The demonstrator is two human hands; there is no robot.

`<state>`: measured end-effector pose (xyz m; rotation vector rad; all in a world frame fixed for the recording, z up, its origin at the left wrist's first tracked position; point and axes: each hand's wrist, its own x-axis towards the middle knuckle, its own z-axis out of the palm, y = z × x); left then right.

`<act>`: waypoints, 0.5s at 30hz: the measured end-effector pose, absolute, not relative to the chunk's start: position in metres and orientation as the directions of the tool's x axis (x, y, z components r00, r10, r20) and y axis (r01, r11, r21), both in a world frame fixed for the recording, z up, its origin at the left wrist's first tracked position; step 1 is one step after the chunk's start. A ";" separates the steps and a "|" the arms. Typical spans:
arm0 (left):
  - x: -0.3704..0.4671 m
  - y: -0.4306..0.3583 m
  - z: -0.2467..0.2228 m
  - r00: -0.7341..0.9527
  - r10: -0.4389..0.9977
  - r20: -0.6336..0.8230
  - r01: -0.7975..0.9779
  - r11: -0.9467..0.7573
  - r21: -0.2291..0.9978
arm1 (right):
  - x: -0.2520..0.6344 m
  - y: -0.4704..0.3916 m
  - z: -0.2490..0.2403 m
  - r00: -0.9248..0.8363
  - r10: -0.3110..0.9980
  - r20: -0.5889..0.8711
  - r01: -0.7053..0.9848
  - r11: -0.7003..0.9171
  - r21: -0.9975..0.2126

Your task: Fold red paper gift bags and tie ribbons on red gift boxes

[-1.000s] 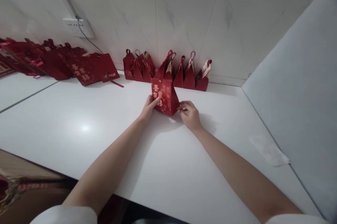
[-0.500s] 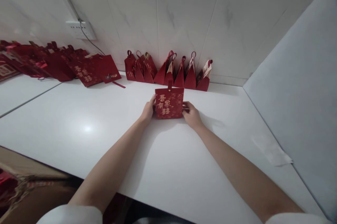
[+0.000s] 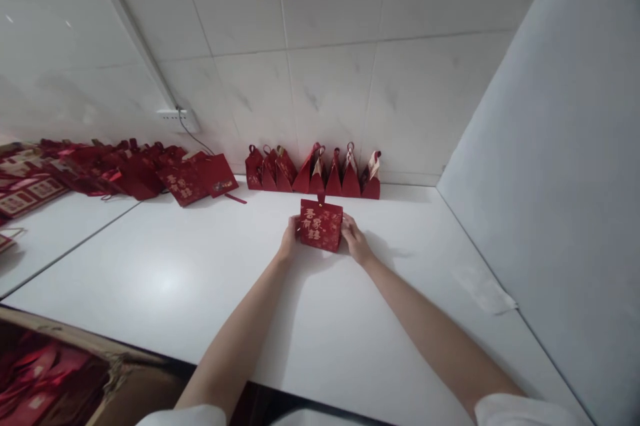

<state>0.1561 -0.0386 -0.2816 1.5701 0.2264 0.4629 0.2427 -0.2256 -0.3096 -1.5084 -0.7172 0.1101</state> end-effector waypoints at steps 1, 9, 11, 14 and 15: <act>0.156 -0.039 -0.281 0.893 0.414 0.175 -0.152 -0.088 0.984 | 0.240 -0.225 -0.306 0.782 0.499 0.374 0.372 0.107 -0.922; 0.127 -0.059 -0.275 0.917 0.336 0.216 -0.131 -0.258 0.957 | 0.195 -0.258 -0.292 0.724 0.628 0.284 0.355 0.013 -0.935; 0.112 -0.067 -0.271 0.939 0.275 0.208 -0.125 -0.291 0.948 | 0.183 -0.278 -0.288 0.709 0.658 0.252 0.330 0.005 -0.944; 0.099 -0.074 -0.264 0.972 0.152 0.178 -0.116 -0.347 0.931 | 0.175 -0.302 -0.285 0.704 0.678 0.212 0.288 0.001 -0.958; 0.098 -0.075 -0.262 0.980 0.116 0.165 -0.111 -0.373 0.921 | 0.175 -0.307 -0.285 0.712 0.673 0.200 0.273 -0.003 -0.962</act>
